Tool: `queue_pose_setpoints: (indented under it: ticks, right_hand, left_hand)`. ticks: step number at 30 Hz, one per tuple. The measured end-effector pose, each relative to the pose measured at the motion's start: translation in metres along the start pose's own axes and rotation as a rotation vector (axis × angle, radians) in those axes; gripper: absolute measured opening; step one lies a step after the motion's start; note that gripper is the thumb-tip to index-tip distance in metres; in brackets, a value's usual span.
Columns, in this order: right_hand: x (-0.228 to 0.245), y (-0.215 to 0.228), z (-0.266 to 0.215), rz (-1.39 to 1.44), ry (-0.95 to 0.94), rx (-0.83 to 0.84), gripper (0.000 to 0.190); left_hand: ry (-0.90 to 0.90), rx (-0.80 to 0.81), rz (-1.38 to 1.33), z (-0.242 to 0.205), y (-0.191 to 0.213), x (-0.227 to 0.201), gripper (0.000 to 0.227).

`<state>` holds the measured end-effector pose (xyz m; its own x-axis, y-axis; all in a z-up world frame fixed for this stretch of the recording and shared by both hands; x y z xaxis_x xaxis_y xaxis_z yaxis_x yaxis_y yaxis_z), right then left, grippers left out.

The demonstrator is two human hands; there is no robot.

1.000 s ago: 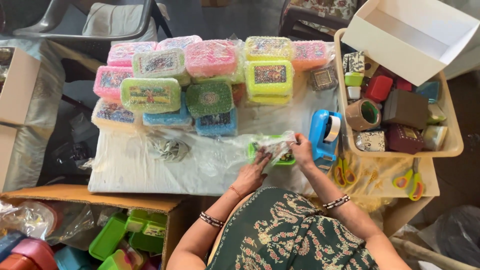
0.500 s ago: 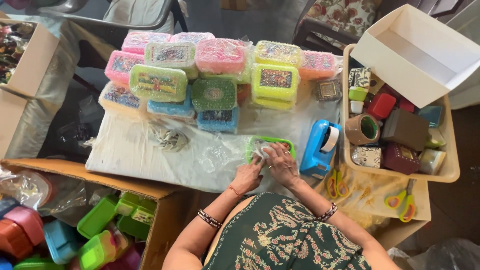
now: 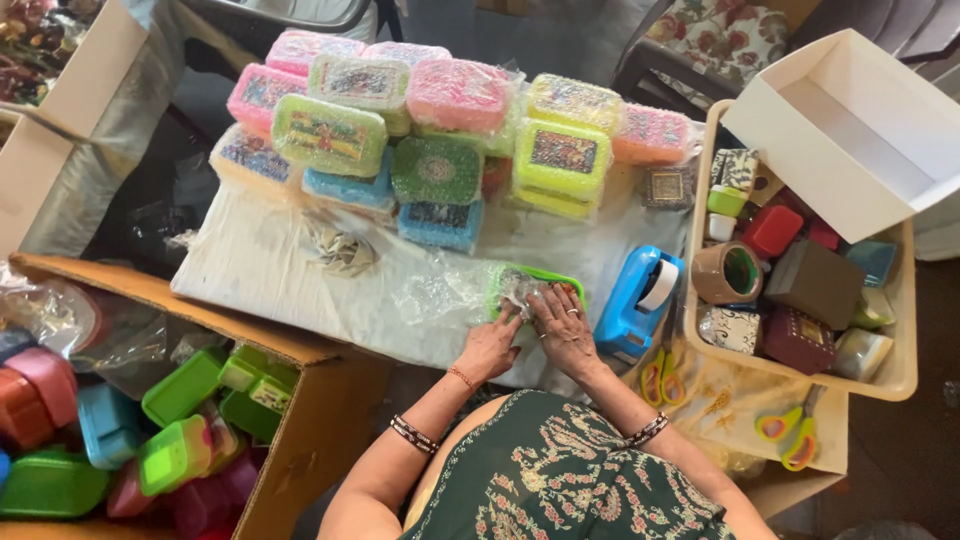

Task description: The person wraps a small green plastic container with bubble wrap on a table. They smooth the wrap around the container, fold the edges, and secure it with tape using a blue dispenser. The person also moves other wrapped containers on the table to organize the workspace.

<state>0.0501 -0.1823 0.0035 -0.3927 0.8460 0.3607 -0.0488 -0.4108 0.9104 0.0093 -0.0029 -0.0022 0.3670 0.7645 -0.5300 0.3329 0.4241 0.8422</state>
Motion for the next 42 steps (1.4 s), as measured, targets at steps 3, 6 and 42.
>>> queue_pose_setpoints:
  ticks: [3,6,42]
  right_hand:
    - [0.004,0.004,-0.002,0.008,-0.011,0.006,0.052]
    - [0.003,0.0,-0.001,0.018,-0.022,0.0,0.051]
    - [0.037,-0.013,0.027,-0.054,-0.26,-0.337,0.021]
  left_hand:
    - [-0.043,0.031,-0.02,-0.001,0.006,0.007,0.069]
    - [-0.207,-0.077,-0.148,0.0,0.015,0.03,0.055]
    - [0.146,-1.619,-0.651,0.01,0.237,0.266,0.091]
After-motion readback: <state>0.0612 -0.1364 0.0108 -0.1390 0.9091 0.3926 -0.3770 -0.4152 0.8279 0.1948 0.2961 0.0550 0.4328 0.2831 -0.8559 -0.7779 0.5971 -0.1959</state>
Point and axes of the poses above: each hand's wrist, its own z-axis towards the middle knuckle, its own y-axis out of the back of the hand, x = y × z, the point moved 1 cm from there along z, towards the middle knuckle, and after that the axes turned 14 degrees about -y, right-handed, at the moved point
